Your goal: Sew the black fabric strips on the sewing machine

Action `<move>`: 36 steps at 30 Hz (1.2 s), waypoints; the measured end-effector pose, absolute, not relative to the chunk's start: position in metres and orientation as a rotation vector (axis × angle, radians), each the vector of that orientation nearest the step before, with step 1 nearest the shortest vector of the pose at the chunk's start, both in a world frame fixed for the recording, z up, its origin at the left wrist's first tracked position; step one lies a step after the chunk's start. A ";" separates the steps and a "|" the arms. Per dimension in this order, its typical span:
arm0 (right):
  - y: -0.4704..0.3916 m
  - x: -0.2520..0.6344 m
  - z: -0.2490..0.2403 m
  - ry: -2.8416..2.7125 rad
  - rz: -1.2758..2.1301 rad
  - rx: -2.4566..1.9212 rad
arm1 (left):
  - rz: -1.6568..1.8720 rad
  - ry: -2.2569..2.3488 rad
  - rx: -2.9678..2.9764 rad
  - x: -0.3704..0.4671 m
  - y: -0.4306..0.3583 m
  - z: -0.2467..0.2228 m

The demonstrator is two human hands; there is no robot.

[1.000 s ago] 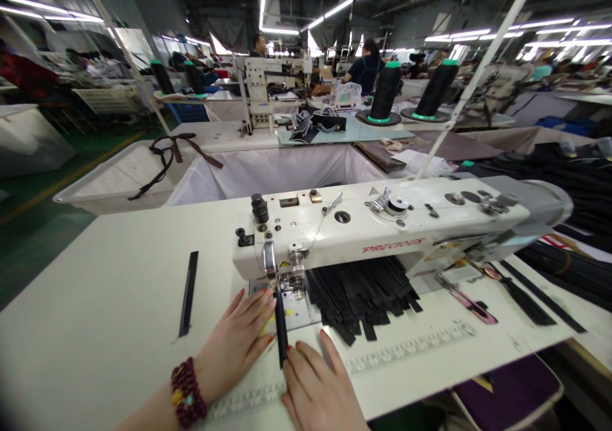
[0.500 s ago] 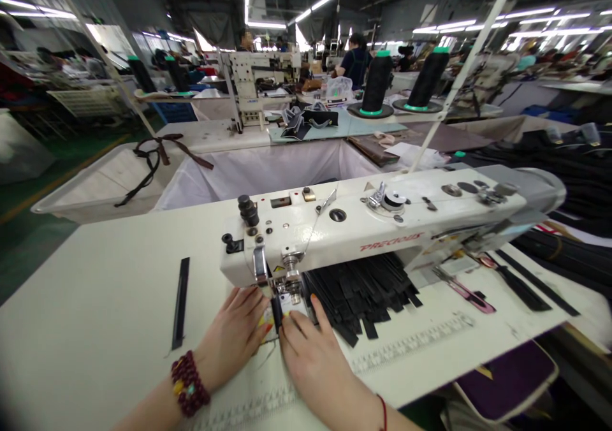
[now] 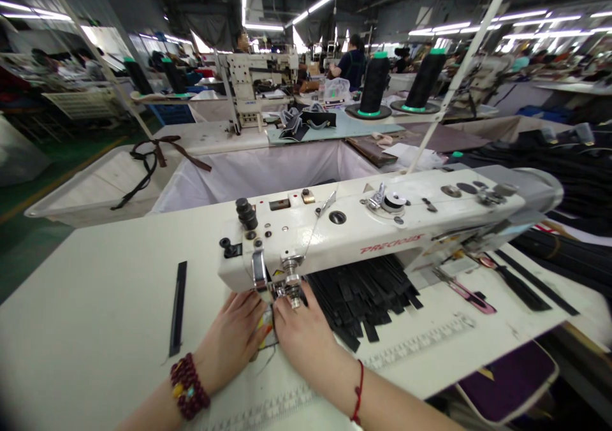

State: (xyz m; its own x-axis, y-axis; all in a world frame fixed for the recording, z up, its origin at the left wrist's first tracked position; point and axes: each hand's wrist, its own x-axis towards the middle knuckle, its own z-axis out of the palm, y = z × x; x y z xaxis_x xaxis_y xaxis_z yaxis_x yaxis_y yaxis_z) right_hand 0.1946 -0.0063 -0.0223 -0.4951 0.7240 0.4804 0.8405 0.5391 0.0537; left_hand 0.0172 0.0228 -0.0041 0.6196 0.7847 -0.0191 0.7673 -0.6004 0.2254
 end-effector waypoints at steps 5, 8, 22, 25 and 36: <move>0.000 0.187 -0.022 -2.389 -0.422 -1.374 | 0.138 1.287 2.638 0.018 0.022 -0.003; -0.006 0.189 -0.021 -2.326 -0.388 -1.365 | 0.129 1.298 2.633 0.018 0.022 -0.002; -0.087 0.207 -0.036 -2.076 -0.187 -1.190 | 0.071 1.337 2.614 0.020 0.022 0.000; -0.086 0.209 -0.037 -2.093 -0.156 -1.182 | 0.105 1.333 2.627 0.019 0.023 -0.003; -0.085 0.208 -0.040 -2.073 -0.166 -1.173 | 0.304 1.214 2.668 0.010 0.031 0.002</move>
State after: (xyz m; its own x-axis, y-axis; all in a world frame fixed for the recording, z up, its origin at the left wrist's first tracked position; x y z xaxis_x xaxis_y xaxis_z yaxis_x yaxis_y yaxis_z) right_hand 0.2084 -0.0854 -0.0403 -0.3113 0.6901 0.6533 0.7852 0.5741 -0.2323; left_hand 0.0099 0.0312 0.0021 0.6426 0.7589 0.1056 0.7190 -0.6449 0.2590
